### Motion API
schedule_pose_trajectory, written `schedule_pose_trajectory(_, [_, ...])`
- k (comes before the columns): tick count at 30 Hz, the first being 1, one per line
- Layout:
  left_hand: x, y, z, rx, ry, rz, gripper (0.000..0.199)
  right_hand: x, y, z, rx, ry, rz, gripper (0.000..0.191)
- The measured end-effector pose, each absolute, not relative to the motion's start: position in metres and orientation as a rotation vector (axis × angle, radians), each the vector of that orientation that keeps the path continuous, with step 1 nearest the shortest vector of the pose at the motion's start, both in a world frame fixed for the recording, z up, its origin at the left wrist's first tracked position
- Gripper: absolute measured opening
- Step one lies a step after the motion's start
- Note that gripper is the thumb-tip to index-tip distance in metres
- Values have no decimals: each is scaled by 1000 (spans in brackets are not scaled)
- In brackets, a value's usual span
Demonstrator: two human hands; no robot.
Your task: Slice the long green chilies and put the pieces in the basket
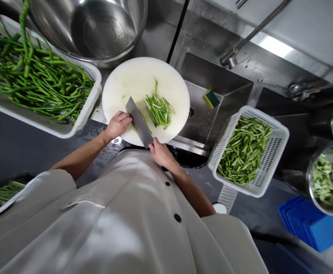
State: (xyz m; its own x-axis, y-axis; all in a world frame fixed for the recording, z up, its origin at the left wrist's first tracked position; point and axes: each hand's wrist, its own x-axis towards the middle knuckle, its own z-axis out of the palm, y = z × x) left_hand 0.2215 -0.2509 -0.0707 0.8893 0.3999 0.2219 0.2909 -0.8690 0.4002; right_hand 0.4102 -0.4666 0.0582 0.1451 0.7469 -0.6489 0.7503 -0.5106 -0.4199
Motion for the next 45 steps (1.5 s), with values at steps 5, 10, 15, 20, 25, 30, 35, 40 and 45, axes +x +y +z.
schedule_pose_trajectory(5, [219, -242, -70, 2592, 576, 461, 30, 402, -442, 42, 2484, 1489, -1384, 40])
schedule_pose_trajectory(10, [219, -228, -68, 2606, 551, 486, 32, 422, -455, 51, 2548, 1469, -1305, 37])
schedule_pose_trajectory(15, [212, -242, -72, 2581, 661, 635, 29, 425, -473, 65, 2464, 1491, -1102, 39])
schedule_pose_trajectory(20, [206, -254, -77, 2681, 546, 603, 33, 418, -482, 86, 2297, 1488, -1096, 38])
schedule_pose_trajectory(25, [213, -252, -72, 2716, 470, 553, 34, 415, -484, 89, 2272, 1493, -1190, 37])
schedule_pose_trajectory(30, [218, -249, -69, 2633, 483, 488, 33, 419, -486, 82, 2392, 1491, -1377, 29])
schedule_pose_trajectory(35, [218, -244, -71, 2594, 433, 491, 35, 424, -491, 88, 2478, 1399, -1619, 21])
schedule_pose_trajectory(40, [218, -242, -76, 2558, 422, 475, 35, 414, -488, 82, 2469, 1391, -1584, 23])
schedule_pose_trajectory(45, [217, -239, -75, 2594, 401, 459, 34, 383, -458, 48, 2625, 1364, -1480, 27])
